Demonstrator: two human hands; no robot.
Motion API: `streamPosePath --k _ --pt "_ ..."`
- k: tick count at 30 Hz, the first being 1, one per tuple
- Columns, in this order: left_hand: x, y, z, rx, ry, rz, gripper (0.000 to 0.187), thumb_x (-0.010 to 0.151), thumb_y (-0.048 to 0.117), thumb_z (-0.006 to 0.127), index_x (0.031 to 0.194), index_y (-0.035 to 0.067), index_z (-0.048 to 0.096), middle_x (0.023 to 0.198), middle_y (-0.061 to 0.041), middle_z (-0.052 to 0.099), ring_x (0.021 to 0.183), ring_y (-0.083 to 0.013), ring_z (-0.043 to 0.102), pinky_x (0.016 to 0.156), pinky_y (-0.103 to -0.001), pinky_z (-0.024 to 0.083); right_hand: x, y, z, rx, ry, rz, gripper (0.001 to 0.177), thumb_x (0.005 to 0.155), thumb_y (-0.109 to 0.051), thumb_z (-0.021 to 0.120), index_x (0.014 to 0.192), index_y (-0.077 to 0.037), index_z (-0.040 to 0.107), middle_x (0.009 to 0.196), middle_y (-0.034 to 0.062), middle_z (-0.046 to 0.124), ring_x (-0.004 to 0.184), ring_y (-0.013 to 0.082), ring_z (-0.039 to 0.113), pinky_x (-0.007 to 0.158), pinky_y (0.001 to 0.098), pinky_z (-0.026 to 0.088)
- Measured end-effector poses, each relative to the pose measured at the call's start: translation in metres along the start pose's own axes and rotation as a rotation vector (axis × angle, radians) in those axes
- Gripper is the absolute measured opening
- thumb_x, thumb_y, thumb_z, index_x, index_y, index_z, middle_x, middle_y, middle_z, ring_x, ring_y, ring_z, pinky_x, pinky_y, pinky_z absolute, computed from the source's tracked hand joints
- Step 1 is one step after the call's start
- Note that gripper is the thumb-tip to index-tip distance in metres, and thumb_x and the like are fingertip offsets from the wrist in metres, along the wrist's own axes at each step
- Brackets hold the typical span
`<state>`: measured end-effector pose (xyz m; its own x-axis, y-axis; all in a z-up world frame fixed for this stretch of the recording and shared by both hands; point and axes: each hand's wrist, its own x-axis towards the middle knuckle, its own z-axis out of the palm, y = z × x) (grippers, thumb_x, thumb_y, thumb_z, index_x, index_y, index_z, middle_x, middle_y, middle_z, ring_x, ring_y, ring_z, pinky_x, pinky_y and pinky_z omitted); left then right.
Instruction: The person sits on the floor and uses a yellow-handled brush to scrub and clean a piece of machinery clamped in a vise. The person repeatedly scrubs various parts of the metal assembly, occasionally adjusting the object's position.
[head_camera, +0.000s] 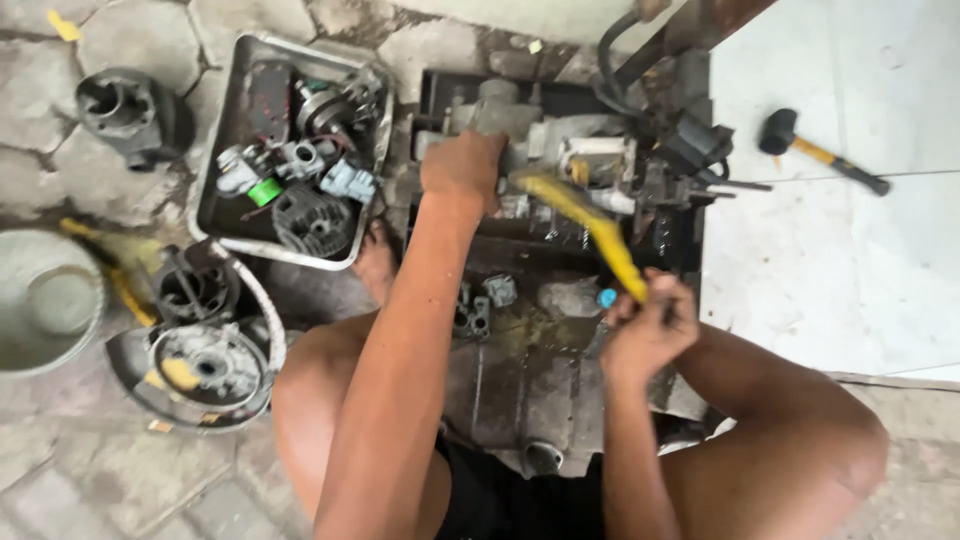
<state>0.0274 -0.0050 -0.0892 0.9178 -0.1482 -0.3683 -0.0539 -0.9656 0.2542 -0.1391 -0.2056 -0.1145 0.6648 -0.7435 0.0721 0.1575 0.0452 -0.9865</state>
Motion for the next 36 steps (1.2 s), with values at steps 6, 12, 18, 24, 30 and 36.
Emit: streamPosePath --k 6,12,18,24,30,36 --pt "0.000 -0.016 -0.011 -0.086 -0.147 0.145 0.091 0.077 0.035 0.088 0.155 0.020 0.043 0.129 -0.008 0.072 0.123 -0.0389 0.065 0.102 -0.059 0.052 -0.020 0.022 -0.003 -0.114 -0.241 -0.008 0.019 0.107 -0.014 0.057 0.099 -0.002 0.070 0.050 0.0085 0.050 0.039 0.0145 0.051 0.038 0.0253 0.043" --pt "0.035 -0.016 0.042 -0.041 -0.139 -0.024 0.099 0.067 0.037 0.095 0.152 0.042 0.043 0.126 -0.003 0.072 0.119 -0.0370 0.067 0.102 -0.052 0.052 -0.014 0.035 -0.013 -0.393 -0.728 -0.055 0.009 0.094 -0.017 0.074 0.094 -0.009 0.078 0.056 0.0080 0.068 0.049 0.0182 0.062 0.055 0.0306 0.053" --pt "0.034 -0.008 0.035 0.052 -0.161 -0.032 0.106 0.058 0.036 0.102 0.149 0.032 0.048 0.123 -0.011 0.073 0.118 -0.0411 0.066 0.102 -0.055 0.048 0.008 0.035 -0.018 -0.230 -0.670 0.191 0.020 0.106 -0.015 0.057 0.102 -0.004 0.073 0.064 0.0080 0.063 0.059 0.0128 0.058 0.061 0.0284 0.053" --pt "0.029 -0.003 0.027 0.064 -0.154 -0.036 0.110 0.059 0.036 0.102 0.153 0.032 0.046 0.125 -0.013 0.072 0.120 -0.0421 0.065 0.102 -0.057 0.047 0.027 0.072 -0.025 -0.327 -0.448 -0.053 0.044 0.104 -0.015 0.066 0.060 -0.016 0.066 0.047 -0.0030 0.049 0.051 0.0060 0.041 0.054 0.0204 0.035" --pt "0.021 0.000 0.021 0.050 -0.119 -0.029 0.108 0.061 0.032 0.102 0.154 0.031 0.048 0.121 -0.015 0.073 0.118 -0.0422 0.066 0.102 -0.057 0.047 0.060 0.103 -0.068 -0.400 -0.403 -0.153 0.039 0.099 -0.006 0.070 0.061 -0.014 0.067 0.053 -0.0017 0.051 0.057 0.0087 0.041 0.062 0.0246 0.037" --pt "0.032 -0.001 0.035 0.070 -0.128 -0.032 0.108 0.061 0.030 0.101 0.154 0.032 0.047 0.123 -0.015 0.072 0.119 -0.0427 0.065 0.102 -0.057 0.046 0.082 0.106 -0.079 -0.440 -0.456 -0.170 0.042 0.100 -0.007 0.066 0.059 -0.014 0.063 0.051 -0.0013 0.049 0.053 0.0083 0.039 0.058 0.0265 0.035"
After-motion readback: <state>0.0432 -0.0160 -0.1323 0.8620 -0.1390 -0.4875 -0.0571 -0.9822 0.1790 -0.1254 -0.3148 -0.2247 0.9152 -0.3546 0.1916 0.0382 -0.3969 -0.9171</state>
